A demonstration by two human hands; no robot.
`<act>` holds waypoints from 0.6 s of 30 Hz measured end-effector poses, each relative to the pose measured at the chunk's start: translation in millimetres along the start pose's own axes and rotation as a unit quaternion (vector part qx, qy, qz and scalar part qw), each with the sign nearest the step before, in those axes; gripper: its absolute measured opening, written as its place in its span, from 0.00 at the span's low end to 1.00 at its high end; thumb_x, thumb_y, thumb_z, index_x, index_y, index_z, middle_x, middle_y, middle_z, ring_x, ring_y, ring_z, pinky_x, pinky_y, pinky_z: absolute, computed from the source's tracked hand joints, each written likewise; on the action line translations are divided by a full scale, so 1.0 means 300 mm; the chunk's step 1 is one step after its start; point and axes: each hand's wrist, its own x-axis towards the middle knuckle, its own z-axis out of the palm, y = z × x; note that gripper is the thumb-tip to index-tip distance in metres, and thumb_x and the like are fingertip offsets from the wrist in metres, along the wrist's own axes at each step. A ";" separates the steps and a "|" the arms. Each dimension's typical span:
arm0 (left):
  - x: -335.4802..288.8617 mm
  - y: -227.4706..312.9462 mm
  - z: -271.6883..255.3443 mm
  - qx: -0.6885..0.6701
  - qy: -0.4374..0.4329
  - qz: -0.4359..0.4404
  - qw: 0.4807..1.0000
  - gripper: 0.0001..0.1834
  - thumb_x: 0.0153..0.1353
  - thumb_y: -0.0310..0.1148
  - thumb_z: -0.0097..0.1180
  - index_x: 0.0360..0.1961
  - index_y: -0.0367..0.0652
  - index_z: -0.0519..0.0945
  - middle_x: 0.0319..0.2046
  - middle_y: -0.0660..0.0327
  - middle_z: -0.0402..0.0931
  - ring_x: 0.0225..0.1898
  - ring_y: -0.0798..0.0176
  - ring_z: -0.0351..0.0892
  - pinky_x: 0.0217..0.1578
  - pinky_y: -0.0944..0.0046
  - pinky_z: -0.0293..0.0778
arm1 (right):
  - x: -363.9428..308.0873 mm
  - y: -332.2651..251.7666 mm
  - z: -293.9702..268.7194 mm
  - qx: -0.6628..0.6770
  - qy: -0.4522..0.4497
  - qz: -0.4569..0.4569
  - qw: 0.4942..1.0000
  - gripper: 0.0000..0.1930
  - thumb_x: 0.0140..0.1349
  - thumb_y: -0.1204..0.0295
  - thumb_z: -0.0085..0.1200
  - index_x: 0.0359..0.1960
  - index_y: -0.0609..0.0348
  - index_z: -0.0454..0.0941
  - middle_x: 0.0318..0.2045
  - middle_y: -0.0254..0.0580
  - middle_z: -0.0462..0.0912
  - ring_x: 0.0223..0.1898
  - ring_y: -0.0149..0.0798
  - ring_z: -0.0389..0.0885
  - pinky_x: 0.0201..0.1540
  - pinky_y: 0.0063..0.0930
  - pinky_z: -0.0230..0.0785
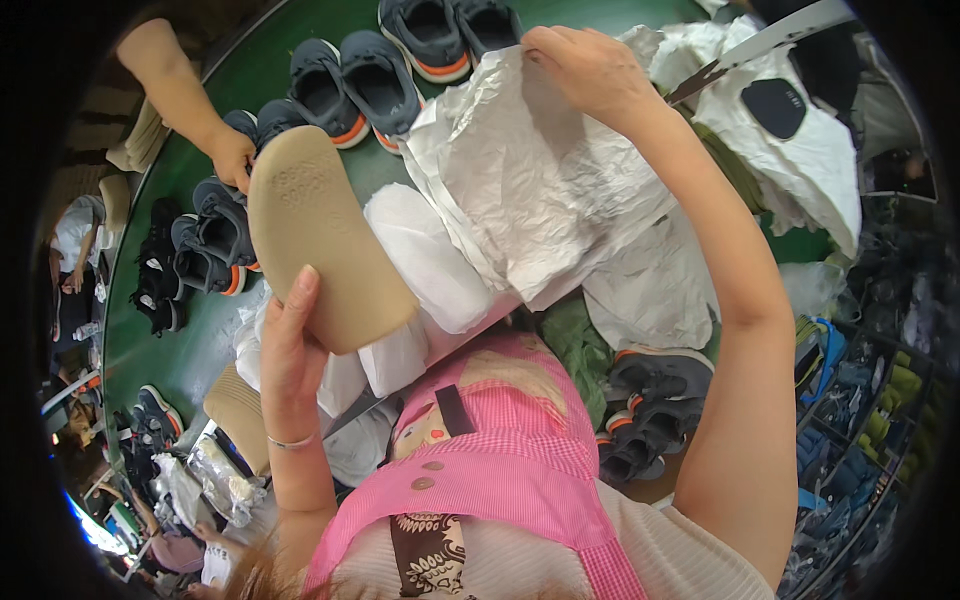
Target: The person inserts shoe trees into sneakers, wraps each pair in white tissue paper, and places the wrapped pairs on a green conveyor belt. The process is repeated for multiple pairs of shoes.
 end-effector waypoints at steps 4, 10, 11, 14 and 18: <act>0.053 0.127 -0.116 0.021 -0.016 0.142 0.989 0.23 0.67 0.38 0.54 0.58 0.35 0.70 0.52 0.59 0.76 0.51 0.66 0.77 0.51 0.64 0.73 | 0.166 -0.223 -0.336 -0.005 -0.015 -0.059 0.998 0.07 0.57 0.75 0.54 0.38 0.52 0.78 0.31 0.36 0.82 0.29 0.44 0.81 0.30 0.30 0.72; 0.307 0.359 -0.132 -0.024 -0.068 0.313 0.947 0.19 0.66 0.41 0.57 0.49 0.35 0.77 0.47 0.63 0.78 0.49 0.69 0.76 0.50 0.67 0.72 | 0.395 -0.794 -0.653 0.138 -0.106 -0.212 0.962 0.13 0.44 0.74 0.58 0.36 0.61 0.79 0.20 0.39 0.76 0.20 0.36 0.77 0.19 0.27 0.67; 0.322 0.359 -0.090 -0.019 -0.105 0.275 0.955 0.21 0.64 0.43 0.59 0.48 0.35 0.78 0.46 0.62 0.79 0.47 0.69 0.77 0.49 0.66 0.72 | 0.418 -0.844 -0.664 0.128 -0.095 -0.208 0.965 0.13 0.45 0.73 0.58 0.35 0.62 0.79 0.21 0.38 0.76 0.20 0.37 0.77 0.20 0.27 0.67; 0.263 0.286 -0.029 0.007 -0.206 0.191 0.960 0.22 0.64 0.46 0.59 0.46 0.36 0.80 0.41 0.62 0.81 0.40 0.69 0.80 0.41 0.68 0.75 | 0.523 -0.927 -0.616 0.098 -0.032 -0.210 0.972 0.12 0.48 0.72 0.60 0.35 0.63 0.79 0.22 0.39 0.78 0.21 0.39 0.77 0.22 0.27 0.68; 0.190 0.134 -0.087 -0.002 -0.303 0.060 0.951 0.20 0.66 0.44 0.55 0.47 0.37 0.80 0.42 0.61 0.81 0.40 0.68 0.80 0.41 0.68 0.74 | 0.681 -0.830 -0.444 0.073 0.022 0.021 0.997 0.11 0.59 0.70 0.56 0.40 0.65 0.78 0.33 0.51 0.82 0.33 0.48 0.81 0.37 0.35 0.72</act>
